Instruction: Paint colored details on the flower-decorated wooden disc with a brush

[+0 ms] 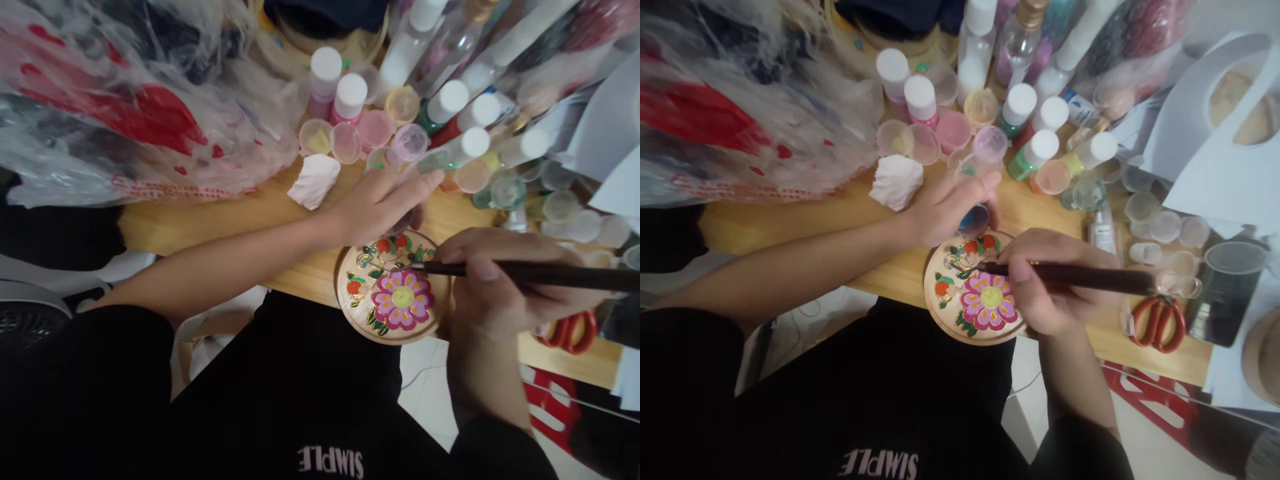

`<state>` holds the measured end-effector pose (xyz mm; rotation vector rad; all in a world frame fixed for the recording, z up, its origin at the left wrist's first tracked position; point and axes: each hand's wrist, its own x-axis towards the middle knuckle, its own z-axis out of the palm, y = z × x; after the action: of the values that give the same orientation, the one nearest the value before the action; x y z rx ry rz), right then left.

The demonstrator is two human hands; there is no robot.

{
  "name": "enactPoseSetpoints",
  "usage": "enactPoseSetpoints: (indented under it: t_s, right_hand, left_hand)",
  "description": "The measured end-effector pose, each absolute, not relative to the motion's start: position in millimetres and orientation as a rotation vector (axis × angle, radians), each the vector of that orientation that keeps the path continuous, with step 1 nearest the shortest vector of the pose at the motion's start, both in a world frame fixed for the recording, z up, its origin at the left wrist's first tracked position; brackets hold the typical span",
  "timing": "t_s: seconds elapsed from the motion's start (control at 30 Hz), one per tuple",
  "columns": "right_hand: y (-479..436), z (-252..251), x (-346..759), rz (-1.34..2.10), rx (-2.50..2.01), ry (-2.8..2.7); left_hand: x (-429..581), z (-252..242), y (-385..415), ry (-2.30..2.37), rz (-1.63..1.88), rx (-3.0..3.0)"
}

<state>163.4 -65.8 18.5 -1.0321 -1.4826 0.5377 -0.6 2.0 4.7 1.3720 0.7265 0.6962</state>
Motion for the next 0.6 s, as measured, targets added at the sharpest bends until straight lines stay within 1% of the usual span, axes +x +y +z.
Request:
enactPoseSetpoints:
  t_s: [0.07, 0.13, 0.2, 0.37, 0.6]
  right_hand:
    - [-59, 18, 158, 0.312, -0.865, -1.291]
    - [-53, 19, 154, 0.204, -0.826, -1.148]
    - [-53, 21, 153, 0.218, -0.948, -1.108]
    - [-65, 13, 159, 0.329, -1.227, -1.293]
    - [-64, 13, 161, 0.387, -1.289, -1.378]
  left_hand:
    - [-1, 4, 2, 0.705, 0.733, 1.393]
    - [-2, 3, 1, 0.689, 0.771, 1.390]
    - [-2, 1, 2, 0.709, 0.742, 1.412]
    - [-2, -1, 3, 0.735, 0.787, 1.461]
    - [-2, -2, 2, 0.750, 0.696, 1.350]
